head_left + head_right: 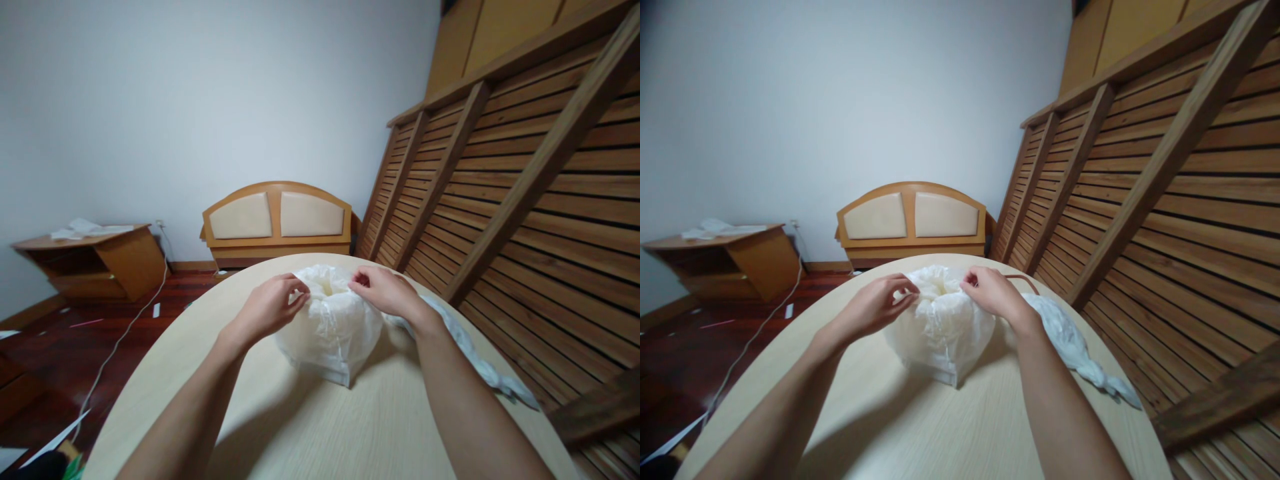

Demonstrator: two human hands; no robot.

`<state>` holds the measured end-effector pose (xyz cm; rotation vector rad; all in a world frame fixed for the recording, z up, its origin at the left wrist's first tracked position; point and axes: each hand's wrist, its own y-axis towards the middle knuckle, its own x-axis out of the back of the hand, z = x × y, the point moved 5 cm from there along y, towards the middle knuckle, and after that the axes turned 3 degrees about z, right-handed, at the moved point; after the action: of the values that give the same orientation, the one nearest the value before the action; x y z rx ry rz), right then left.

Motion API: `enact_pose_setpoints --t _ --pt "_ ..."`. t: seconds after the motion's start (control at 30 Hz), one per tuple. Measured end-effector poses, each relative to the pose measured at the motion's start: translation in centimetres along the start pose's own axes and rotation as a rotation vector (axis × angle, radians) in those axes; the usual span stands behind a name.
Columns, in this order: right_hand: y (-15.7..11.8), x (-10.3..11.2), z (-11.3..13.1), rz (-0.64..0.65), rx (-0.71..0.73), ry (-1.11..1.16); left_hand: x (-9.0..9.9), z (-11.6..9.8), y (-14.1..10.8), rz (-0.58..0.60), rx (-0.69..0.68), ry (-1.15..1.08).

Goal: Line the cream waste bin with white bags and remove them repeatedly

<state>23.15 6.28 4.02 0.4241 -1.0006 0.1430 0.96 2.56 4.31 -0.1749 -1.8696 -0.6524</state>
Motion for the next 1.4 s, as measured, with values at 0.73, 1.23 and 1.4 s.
enact_pose_setpoints --t 0.73,1.23,1.4 --pt "-0.8 1.5 -1.7 0.019 -0.164 -0.059 0.2 2.0 -0.9 0.163 0.352 0.089" --pt "-2.3 0.6 0.8 0.367 0.0 -0.042 -0.6 2.8 0.2 0.029 0.369 -0.026" --pt "-0.5 1.1 0.4 -0.066 -0.023 -0.009 -0.7 3.1 0.4 -0.087 0.321 -0.077"
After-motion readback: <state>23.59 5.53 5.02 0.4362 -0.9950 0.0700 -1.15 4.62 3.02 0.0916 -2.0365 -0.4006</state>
